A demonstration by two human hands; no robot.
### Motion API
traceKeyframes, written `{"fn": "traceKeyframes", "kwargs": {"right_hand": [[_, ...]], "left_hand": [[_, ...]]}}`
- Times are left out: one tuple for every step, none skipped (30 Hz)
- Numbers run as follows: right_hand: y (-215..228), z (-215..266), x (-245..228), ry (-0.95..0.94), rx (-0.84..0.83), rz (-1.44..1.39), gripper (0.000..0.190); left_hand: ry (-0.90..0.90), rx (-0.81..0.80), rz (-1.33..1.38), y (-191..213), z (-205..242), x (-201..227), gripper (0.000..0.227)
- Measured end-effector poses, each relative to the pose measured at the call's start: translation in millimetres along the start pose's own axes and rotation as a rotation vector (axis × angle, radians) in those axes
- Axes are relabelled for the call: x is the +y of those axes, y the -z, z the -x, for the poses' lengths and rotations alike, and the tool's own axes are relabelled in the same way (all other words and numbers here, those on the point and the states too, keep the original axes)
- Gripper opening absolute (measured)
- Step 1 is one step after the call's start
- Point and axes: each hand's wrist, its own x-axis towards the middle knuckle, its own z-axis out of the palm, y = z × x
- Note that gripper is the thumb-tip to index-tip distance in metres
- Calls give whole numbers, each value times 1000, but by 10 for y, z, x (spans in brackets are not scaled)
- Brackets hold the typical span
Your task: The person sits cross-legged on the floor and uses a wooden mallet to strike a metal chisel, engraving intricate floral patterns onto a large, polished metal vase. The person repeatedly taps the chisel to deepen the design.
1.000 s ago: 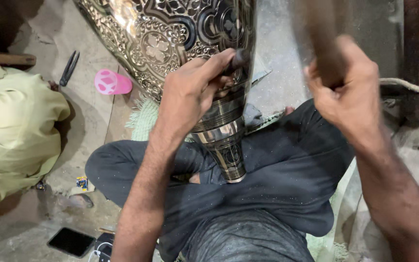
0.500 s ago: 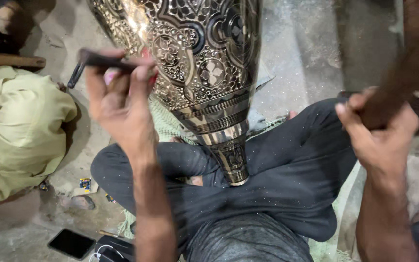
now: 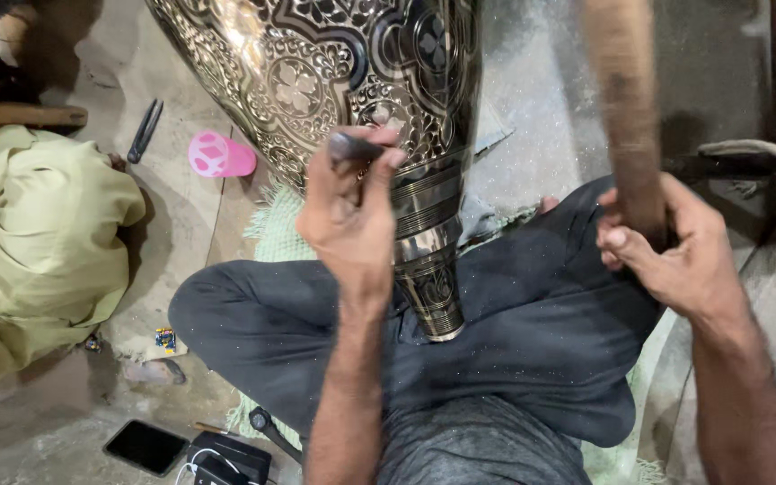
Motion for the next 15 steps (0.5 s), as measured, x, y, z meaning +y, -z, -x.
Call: {"fn": "traceKeyframes", "kwargs": {"right_hand": [[3,-38,-57,10,-28,47,34],[11,-94,-123,-4,-27,196,35],[15,-145,-195,-18,-26,345,36],[25,-186,-272,-35,-29,496,37],[41,-269,-348,4,-77,626,43],[51,-345,-424,39,-128,753,49],[56,-393,-502,73,-182,879,55],[47,-436,-575,108,-189,920,52],[39,-461,-646,143,-196,960,50],[32,-489,-712,179,-198,999,48],[36,-521,-772,211,-202,1067,47],[37,-526,-818,242,-210,1135,47],[31,-531,-851,274,-219,1203,47],[31,-539,-874,310,-217,1215,45],[25,-545,-890,346,-216,1226,43]], "left_hand": [[-23,18,6,-69,45,-18,35],[-51,36,14,-132,70,-37,35],[-46,46,-32,-172,93,-51,34],[-39,60,-78,-199,131,-64,33],[-31,73,-124,-216,158,-81,32],[-95,66,-228,-221,186,-95,32],[-158,57,-332,-222,208,-110,31],[-225,48,-440,-214,222,-125,30],[-195,63,-377,-230,243,-142,32],[-169,75,-312,-263,249,-164,34],[-141,88,-248,-298,260,-186,36],[-155,108,-280,-331,292,-204,36],[-169,127,-312,-360,323,-226,36],[-189,144,-340,-393,335,-258,36],[-203,150,-328,-412,331,-298,37]]}}
